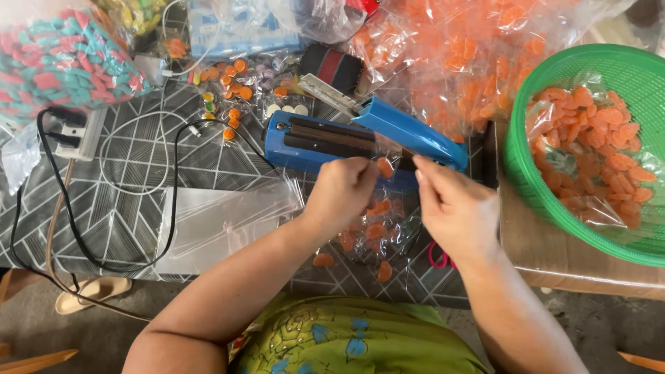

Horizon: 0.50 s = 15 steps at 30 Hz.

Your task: Packaging small orange items into plastic bags and sealing them with a heat sealer

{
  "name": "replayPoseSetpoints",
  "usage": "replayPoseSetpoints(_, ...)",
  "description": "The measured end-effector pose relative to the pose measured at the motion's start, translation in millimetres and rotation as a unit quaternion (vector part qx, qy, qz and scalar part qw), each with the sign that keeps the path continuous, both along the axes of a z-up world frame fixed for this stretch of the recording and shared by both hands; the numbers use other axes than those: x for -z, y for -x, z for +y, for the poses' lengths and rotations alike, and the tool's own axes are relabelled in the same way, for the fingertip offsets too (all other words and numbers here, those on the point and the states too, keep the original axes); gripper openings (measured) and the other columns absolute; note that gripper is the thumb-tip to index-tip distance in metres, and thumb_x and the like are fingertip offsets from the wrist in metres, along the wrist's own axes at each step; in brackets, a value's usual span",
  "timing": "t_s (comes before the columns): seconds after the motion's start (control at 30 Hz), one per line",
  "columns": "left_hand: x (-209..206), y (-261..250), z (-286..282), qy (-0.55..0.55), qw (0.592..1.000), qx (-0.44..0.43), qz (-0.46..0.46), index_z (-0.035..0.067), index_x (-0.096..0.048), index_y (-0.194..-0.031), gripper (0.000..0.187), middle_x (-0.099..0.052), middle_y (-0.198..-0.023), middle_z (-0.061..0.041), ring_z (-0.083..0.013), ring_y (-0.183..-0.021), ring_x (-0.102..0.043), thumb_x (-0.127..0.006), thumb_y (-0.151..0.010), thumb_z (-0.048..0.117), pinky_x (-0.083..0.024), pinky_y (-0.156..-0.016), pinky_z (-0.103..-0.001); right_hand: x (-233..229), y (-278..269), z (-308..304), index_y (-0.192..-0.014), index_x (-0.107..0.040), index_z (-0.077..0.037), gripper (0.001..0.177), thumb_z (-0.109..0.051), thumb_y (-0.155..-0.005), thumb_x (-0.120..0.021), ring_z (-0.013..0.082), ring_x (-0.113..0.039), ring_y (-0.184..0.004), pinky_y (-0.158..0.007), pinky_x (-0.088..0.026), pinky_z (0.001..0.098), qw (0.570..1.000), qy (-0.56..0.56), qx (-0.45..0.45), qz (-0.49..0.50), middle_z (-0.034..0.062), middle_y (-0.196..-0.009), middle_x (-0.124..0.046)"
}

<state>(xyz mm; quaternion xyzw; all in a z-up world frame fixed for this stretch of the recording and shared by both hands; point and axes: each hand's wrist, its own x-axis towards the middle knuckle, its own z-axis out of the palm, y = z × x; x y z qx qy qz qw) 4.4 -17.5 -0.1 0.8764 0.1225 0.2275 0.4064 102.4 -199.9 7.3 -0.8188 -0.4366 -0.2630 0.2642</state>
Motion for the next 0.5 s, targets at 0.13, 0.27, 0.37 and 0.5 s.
replayPoseSetpoints(0.13, -12, 13, 3, 0.410, 0.907, -0.007, 0.099, -0.001, -0.068, -0.083, 0.030, -0.068, -0.055, -0.019, -0.0219, -0.037, -0.061, -0.053, -0.102, 0.018, -0.053, -0.038, -0.031, -53, -2, -6, -0.090, -0.077, -0.011, 0.013, -0.010, -0.097, -0.088, 0.0182, -0.062, -0.066, -0.063, -0.049, 0.0321, 0.992, -0.092, -0.034, 0.074, 0.0014, -0.073, -0.069)
replayPoseSetpoints(0.27, 6, 18, 1, 0.413, 0.903, 0.011, 0.118, 0.002, -0.059, -0.076, 0.036, -0.071, -0.059, -0.018, -0.0208, -0.043, -0.065, -0.052, -0.106, 0.021, -0.054, -0.040, -0.031, -86, -31, 25, -0.119, -0.076, 0.006, 0.022, -0.007, -0.115, -0.059, 0.0337, -0.066, -0.100, -0.077, -0.050, 0.0415, 0.989, -0.020, -0.119, 0.080, 0.0210, -0.108, -0.072)
replayPoseSetpoints(0.37, 4, 23, 0, 0.431, 0.896, 0.028, 0.102, 0.001, -0.061, -0.076, 0.038, -0.071, -0.059, -0.019, -0.0203, -0.041, -0.064, -0.053, -0.108, 0.019, -0.055, -0.038, -0.029, -109, -41, 70, -0.154, -0.045, -0.005, 0.063, -0.044, -0.110, -0.022, 0.0398, -0.034, -0.138, -0.108, -0.033, 0.0628, 0.958, 0.107, -0.066, 0.259, 0.0245, -0.148, -0.046)
replayPoseSetpoints(0.5, 4, 22, 0, 0.444, 0.887, 0.015, 0.124, -0.003, -0.069, -0.088, 0.035, -0.072, -0.060, -0.020, -0.0214, -0.041, -0.063, -0.053, -0.107, 0.022, -0.055, -0.039, -0.031, -83, -66, 110, -0.161, -0.030, -0.014, 0.072, -0.057, -0.106, -0.016, 0.0402, -0.030, -0.141, -0.114, -0.021, 0.0551, 0.953, 0.170, -0.059, 0.243, 0.0217, -0.152, -0.047)
